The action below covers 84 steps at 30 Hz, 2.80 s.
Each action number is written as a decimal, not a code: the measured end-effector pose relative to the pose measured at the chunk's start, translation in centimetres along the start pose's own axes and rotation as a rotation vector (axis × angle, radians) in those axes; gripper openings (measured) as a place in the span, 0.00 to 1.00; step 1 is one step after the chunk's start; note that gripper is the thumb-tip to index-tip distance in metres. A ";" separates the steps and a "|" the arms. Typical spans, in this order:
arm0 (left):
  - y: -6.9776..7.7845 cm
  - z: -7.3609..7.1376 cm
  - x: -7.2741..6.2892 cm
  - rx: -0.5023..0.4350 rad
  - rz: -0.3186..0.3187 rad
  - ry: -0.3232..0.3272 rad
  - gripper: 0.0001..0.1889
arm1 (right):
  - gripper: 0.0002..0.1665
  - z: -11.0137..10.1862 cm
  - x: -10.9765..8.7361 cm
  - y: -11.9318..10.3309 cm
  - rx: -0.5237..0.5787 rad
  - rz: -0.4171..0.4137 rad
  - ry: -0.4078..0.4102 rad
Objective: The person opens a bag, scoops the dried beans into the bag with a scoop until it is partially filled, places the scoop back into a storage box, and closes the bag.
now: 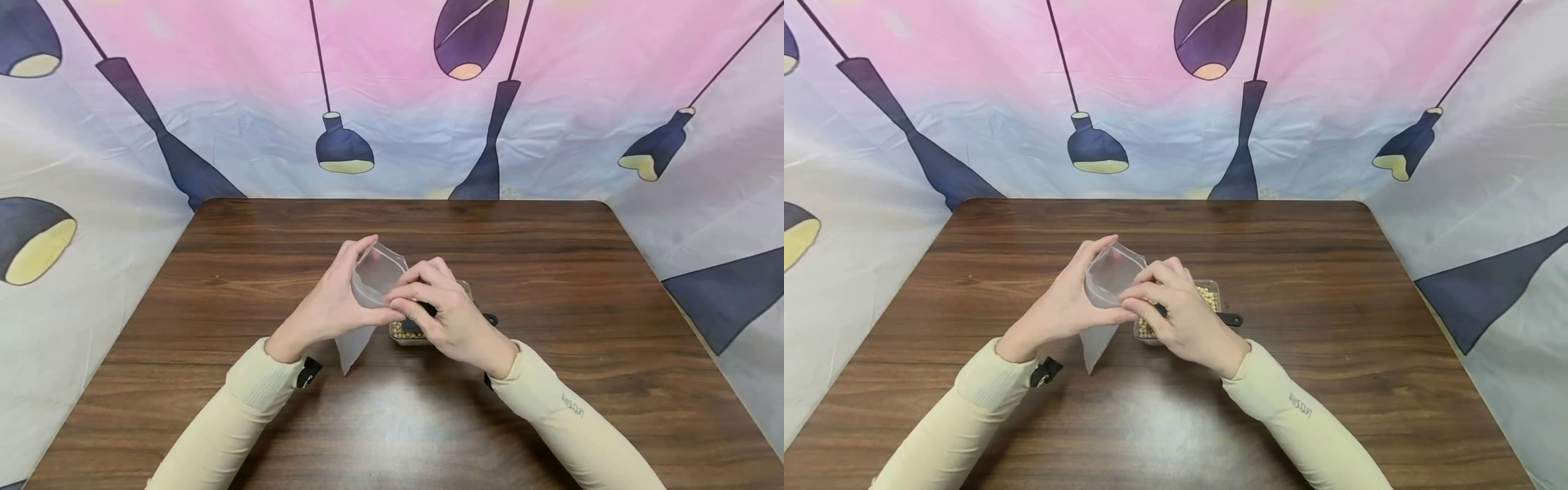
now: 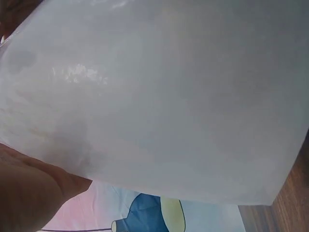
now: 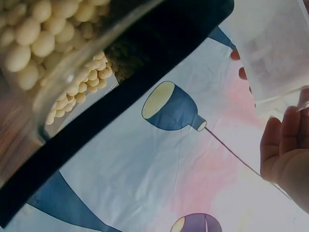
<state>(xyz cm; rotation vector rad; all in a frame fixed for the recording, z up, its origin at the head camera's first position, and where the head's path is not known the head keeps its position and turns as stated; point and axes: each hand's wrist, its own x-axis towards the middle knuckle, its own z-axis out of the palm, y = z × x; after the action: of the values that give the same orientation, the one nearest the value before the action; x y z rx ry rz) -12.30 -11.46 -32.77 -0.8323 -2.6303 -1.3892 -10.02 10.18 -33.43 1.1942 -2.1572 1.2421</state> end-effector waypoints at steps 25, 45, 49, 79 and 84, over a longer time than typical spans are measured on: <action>-0.4 -1.0 -0.2 0.008 0.031 0.082 0.55 | 0.36 -9.0 -8.4 2.8 -0.301 0.833 -0.171; -0.6 -1.5 -0.4 -0.005 0.009 0.097 0.53 | 0.27 -7.0 -9.1 5.0 0.253 1.049 -0.117; -0.6 -1.6 -0.4 -0.002 0.013 0.101 0.53 | 0.24 -7.2 -8.3 4.6 0.305 1.007 -0.037; -0.5 -1.4 -0.2 0.000 -0.005 0.098 0.52 | 0.17 -7.8 -7.2 2.8 -0.029 0.903 0.126; -0.6 -1.3 -0.1 -0.005 0.000 0.099 0.51 | 0.16 -7.1 -7.4 3.7 0.134 1.000 0.116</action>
<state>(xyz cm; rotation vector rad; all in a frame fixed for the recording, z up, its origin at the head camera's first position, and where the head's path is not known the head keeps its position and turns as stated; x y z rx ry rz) -12.76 -12.86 -32.49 -0.7440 -2.5543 -1.3998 -9.40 20.64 -36.46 -0.0275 -2.6762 1.7608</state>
